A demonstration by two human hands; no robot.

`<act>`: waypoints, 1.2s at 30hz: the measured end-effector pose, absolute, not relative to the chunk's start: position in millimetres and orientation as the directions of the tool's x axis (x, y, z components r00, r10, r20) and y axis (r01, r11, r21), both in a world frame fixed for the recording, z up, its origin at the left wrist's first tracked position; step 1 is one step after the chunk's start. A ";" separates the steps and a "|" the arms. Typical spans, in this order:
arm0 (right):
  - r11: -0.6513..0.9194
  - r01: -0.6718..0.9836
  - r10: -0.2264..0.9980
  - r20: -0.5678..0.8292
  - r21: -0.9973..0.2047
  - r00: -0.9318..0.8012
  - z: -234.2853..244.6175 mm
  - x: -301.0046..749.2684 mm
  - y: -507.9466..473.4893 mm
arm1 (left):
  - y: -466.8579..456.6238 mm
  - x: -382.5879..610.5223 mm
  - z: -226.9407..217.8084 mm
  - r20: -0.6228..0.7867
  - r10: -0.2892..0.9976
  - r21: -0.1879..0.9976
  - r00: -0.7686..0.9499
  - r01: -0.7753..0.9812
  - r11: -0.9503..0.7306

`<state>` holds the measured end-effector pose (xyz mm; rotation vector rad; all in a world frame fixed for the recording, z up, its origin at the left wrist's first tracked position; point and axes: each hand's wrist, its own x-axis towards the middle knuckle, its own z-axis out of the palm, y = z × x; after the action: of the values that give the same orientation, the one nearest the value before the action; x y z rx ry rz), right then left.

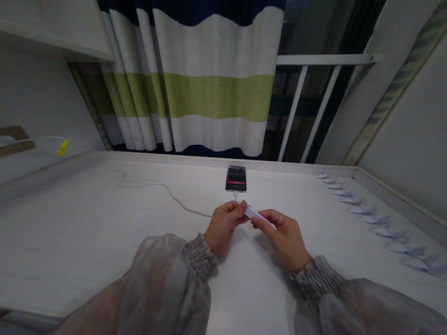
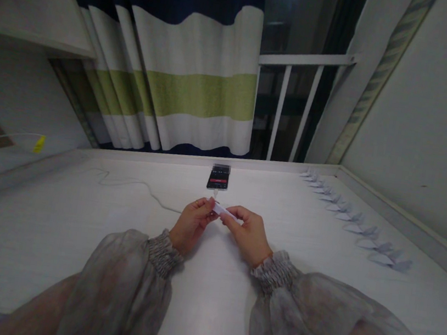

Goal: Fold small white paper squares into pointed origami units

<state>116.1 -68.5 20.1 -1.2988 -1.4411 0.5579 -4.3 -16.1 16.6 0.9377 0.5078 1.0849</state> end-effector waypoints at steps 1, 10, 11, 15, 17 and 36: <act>0.299 0.418 0.904 0.395 -0.858 0.164 21.0 116.0 -69.0 | -16.4 -4.2 16.4 0.083 0.905 0.841 0.417 -0.517 0.161; 0.419 0.712 0.732 0.673 -0.564 0.103 19.6 121.7 -68.8 | -15.3 -5.1 17.4 0.014 0.901 0.850 0.434 -0.480 0.218; 0.429 0.767 0.691 0.720 -0.477 0.061 18.9 123.6 -67.7 | -15.3 -5.2 17.6 -0.002 0.900 0.856 0.435 -0.465 0.226; 0.416 0.903 0.555 0.816 -0.105 -0.161 18.7 132.6 -62.7 | -16.8 -5.7 16.8 -0.049 0.879 0.884 0.475 -0.388 0.259; 0.377 0.926 0.534 0.809 0.032 -0.246 20.0 136.7 -61.1 | -17.5 -5.8 15.8 -0.055 0.865 0.891 0.498 -0.367 0.268; 0.587 0.809 0.629 0.644 -0.028 -0.435 18.0 126.8 -65.5 | -4.3 -9.4 7.6 -0.006 0.918 0.899 0.396 -0.399 0.179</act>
<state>126.8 -65.5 18.0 -1.1370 -2.2030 -0.3806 -9.4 -4.3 7.6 0.9803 0.6516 1.0306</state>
